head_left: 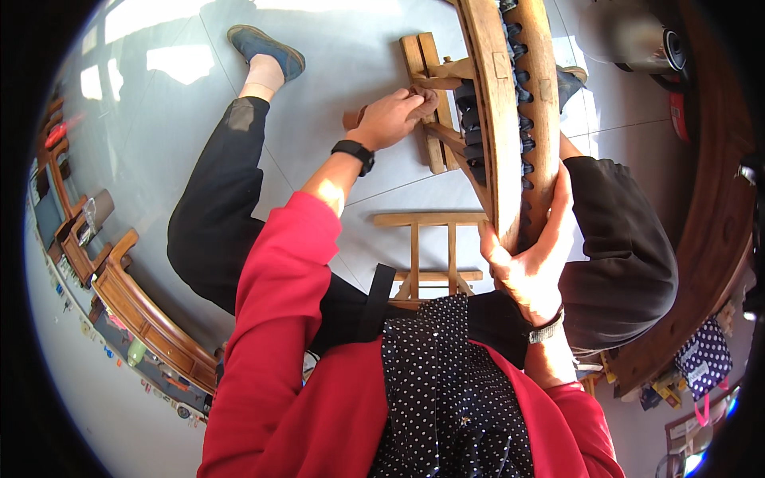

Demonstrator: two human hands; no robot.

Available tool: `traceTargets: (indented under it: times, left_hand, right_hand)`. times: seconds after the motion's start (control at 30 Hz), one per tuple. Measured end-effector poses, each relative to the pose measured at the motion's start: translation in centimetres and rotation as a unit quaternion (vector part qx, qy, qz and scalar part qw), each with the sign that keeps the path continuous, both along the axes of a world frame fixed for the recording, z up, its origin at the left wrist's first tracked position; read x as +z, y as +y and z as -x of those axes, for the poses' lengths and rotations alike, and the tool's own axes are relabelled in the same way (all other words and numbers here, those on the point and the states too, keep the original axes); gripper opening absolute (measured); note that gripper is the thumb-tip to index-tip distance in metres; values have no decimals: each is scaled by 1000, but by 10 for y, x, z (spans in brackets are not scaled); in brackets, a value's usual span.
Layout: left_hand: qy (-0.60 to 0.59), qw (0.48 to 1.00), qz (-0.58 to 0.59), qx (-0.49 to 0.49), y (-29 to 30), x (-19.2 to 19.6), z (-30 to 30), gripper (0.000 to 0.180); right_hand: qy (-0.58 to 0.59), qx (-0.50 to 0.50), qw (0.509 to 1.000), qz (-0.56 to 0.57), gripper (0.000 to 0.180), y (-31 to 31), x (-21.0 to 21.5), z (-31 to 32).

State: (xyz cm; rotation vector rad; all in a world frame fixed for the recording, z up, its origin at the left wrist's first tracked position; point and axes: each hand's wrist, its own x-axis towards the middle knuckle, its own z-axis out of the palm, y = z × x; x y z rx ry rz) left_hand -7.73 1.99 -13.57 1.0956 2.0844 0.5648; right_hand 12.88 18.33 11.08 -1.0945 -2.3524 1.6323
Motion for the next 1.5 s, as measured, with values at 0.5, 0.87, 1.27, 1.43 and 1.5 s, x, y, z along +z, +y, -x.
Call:
traceTargets:
  times: [0.5,0.87,1.27,1.43,1.5]
  left_hand:
    - [-500,826,87,245,6,19,4,35]
    - [162,976,-9,-144,-4,-18,-6,16]
    - [176,981,62,-59,-4,2,25,24]
    - [89,995,32,-40,-9,3,29,25]
    - [61,992,82,-78,-13,2,25,26]
  right_hand:
    - [3,-15,999,41,101,5,1,-3]
    - [-43,29,998,-20,106,6,2,0]
    - [-7,-26,998,56,102,12,-7,19]
    - [7,-11,999,33,104,15,-7,23]
    - [33,8,999,10,104,14,-9,25]
